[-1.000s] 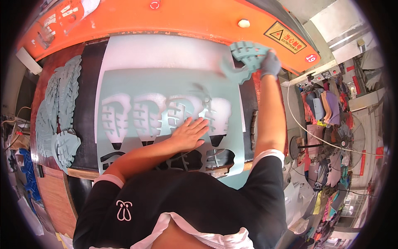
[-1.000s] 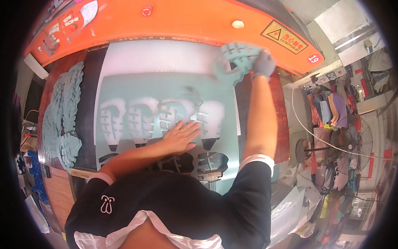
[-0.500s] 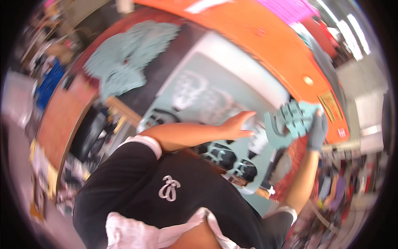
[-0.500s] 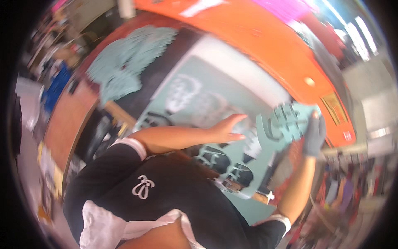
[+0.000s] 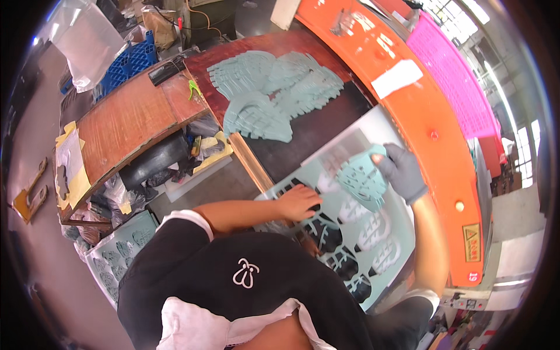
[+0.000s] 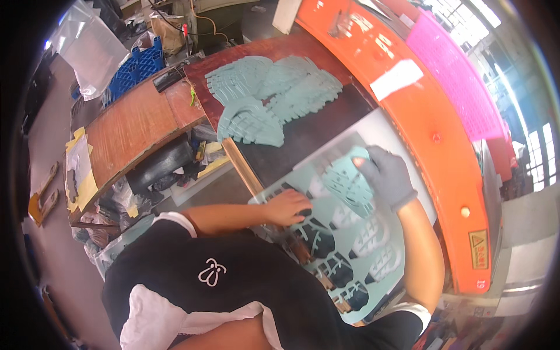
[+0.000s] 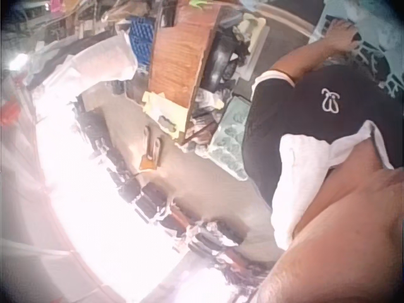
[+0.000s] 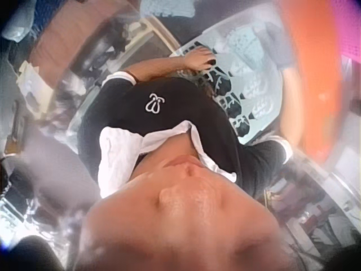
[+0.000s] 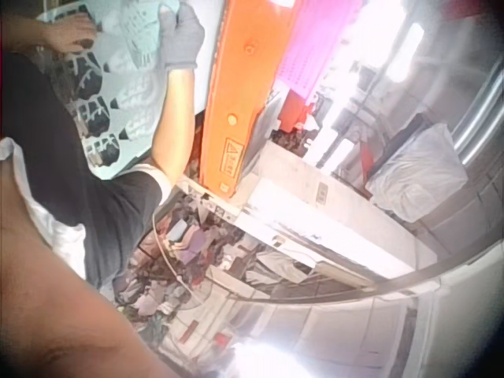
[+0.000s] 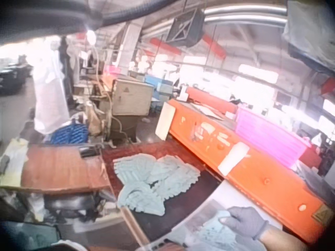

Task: The person uses a stone-like tool to rub and lift cut-out sticker shapes from a light-blue sheet on a cutting machine bed, then peels and stacks the finished pieces. They repeat the process with a new sheet, removing excess material and collecting the cut shapes.

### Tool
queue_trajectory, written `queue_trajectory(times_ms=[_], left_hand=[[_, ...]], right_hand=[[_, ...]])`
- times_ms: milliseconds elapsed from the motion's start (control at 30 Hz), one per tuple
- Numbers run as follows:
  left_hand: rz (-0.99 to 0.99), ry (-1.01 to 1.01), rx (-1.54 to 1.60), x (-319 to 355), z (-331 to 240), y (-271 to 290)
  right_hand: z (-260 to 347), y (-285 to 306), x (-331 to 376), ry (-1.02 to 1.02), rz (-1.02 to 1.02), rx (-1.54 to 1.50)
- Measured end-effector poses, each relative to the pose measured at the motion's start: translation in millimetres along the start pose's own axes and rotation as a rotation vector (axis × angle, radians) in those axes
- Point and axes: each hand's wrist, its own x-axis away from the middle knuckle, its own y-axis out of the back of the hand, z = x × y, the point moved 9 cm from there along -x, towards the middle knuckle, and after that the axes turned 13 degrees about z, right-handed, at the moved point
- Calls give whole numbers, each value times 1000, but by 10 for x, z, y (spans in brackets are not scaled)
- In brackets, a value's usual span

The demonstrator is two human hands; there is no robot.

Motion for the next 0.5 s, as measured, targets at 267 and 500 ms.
queue_trajectory(times_ms=[267,500], left_hand=[[-17,-42,312,129,380,-43],[-100,-95,185,314,564,535]], right_hand=[[551,176,-1723,224,-69,-564],[420,-254,-2244,202,-68,-662]])
